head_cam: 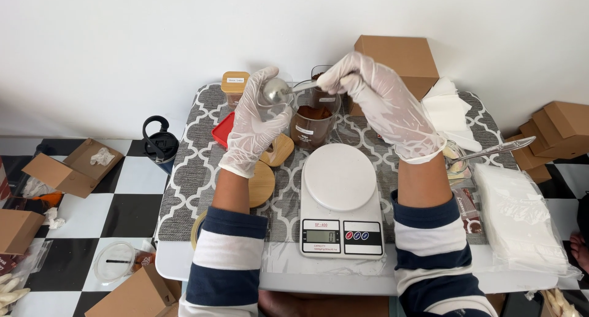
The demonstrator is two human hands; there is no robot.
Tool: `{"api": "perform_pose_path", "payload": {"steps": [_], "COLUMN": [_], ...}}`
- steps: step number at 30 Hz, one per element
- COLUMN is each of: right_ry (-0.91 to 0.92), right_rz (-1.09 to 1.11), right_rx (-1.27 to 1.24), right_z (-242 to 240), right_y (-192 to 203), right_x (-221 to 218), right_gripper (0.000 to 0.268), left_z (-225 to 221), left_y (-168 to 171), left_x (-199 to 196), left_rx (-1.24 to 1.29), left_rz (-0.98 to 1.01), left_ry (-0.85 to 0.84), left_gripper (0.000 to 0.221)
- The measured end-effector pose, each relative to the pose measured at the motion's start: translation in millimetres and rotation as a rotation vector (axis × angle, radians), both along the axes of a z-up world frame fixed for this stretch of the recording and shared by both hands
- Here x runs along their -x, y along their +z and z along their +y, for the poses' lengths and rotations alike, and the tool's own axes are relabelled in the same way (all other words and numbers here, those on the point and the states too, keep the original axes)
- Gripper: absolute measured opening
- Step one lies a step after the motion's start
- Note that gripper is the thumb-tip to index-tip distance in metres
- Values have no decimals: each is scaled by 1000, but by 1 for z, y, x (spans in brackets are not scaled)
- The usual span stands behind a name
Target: The person packages powdered ingredients by placing a bag on a scale, filling a small cardboard box with packets, and using a spoon to transfer powder into a clear plastic bag.
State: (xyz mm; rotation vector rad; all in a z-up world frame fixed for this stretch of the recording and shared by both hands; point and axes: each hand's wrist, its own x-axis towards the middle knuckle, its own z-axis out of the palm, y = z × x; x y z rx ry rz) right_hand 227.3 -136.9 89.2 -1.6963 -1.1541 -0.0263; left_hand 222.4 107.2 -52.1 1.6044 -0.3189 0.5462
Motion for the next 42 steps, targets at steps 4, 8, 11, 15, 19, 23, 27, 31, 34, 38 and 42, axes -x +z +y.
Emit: {"api": "perform_pose_path", "payload": {"steps": [4, 8, 11, 15, 19, 23, 27, 31, 34, 38, 42], "right_ry": [-27, -188, -327, -364, -551, -599, -617, -664, -595, -490, -571], "right_rz": [66, 251, 456, 474, 411, 461, 567, 534, 651, 828, 607], "right_rx": [-48, -230, -389, -477, -291, -195, -205, 3, 108, 101, -37], "right_z": [4, 7, 0, -10, 8, 26, 29, 25, 24, 24, 34], "right_y": [-3, -5, 1, -9, -17, -56, -63, -71, -89, -49, -58], "right_x": [-4, -14, -23, -43, -40, -68, -71, -89, -122, -89, -63], "right_gripper": [24, 37, 31, 34, 26, 26, 23, 32, 36, 44, 33], "left_z": [-2, -8, 0, -8, -12, -15, -15, -16, -18, -15, -17], "left_y": [-10, 19, 22, 26, 28, 28, 12, 9, 9, 7, 10], "left_x": [-7, 10, 16, 21, 23, 27, 16, 18, 19, 15, 17], "left_rx": [25, -4, -22, -89, -70, -4, -104, -141, -97, -100, -105], "left_rz": [-49, 30, 90, 21, 59, 193, 183, 163, 172, 166, 163], "left_ry": [-41, 34, 104, 212, 188, 62, 29, 13, -5, -25, -22], "left_gripper": [82, 73, 72, 56, 56, 69, 67, 69, 69, 68, 67]}}
